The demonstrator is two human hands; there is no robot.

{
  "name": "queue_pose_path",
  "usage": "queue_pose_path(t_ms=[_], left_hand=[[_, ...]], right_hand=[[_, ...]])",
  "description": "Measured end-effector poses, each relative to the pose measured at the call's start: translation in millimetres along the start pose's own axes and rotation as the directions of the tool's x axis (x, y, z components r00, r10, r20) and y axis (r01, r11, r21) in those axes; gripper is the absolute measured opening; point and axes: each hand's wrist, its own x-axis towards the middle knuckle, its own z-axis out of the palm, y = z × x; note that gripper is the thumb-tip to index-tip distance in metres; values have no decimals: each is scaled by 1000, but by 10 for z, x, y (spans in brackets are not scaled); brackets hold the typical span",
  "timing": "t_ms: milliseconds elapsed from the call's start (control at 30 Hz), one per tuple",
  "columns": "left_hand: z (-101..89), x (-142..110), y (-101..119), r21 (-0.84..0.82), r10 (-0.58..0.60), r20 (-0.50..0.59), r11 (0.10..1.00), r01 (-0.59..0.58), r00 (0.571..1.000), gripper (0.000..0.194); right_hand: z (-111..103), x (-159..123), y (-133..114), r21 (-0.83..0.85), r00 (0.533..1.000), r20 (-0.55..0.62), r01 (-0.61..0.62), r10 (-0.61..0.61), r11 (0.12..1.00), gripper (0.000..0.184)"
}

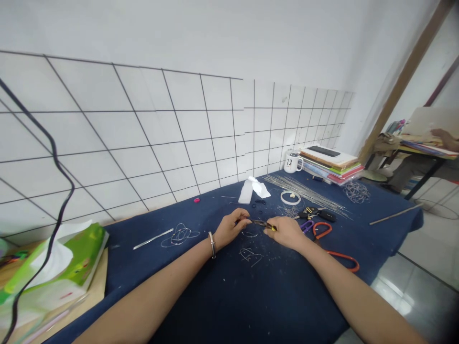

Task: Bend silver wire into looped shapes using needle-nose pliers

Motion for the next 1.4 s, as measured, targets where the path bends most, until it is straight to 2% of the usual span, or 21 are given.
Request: queue_pose_path(t_ms=[233, 333, 433, 533, 867, 1167, 1400], left_hand=[[-75, 63, 43, -97, -17, 125, 995, 29, 992, 28], [-82, 72, 30, -171, -100, 186, 976, 132, 977, 30], [-76, 76, -8, -245, -186, 285, 934, 259, 940, 34], [-74, 79, -49, -302, -201, 331, 903, 306, 922, 34], [-62, 67, -106, -255, -219, 309, 918, 302, 925, 32], [-47, 62, -122, -192, -129, 252, 965, 180, 959, 26], [-54, 50, -88, -212, -78, 232, 969, 129, 970, 30]], right_hand=[[10, 16, 7, -11, 1000, -11, -20, 20, 1000, 28], [34, 20, 5, -7, 999, -23, -30, 30, 1000, 27], [60, 22, -10, -3, 999, -23, -38, 38, 999, 26], [70, 20, -31, -7, 999, -11, -48, 48, 999, 27], [59, 31, -26, 20, 998, 47, -31, 30, 999, 30], [57, 54, 4, 6, 998, 53, -32, 31, 999, 31], [12, 55, 12, -15, 998, 56, -22, 23, 1000, 30]])
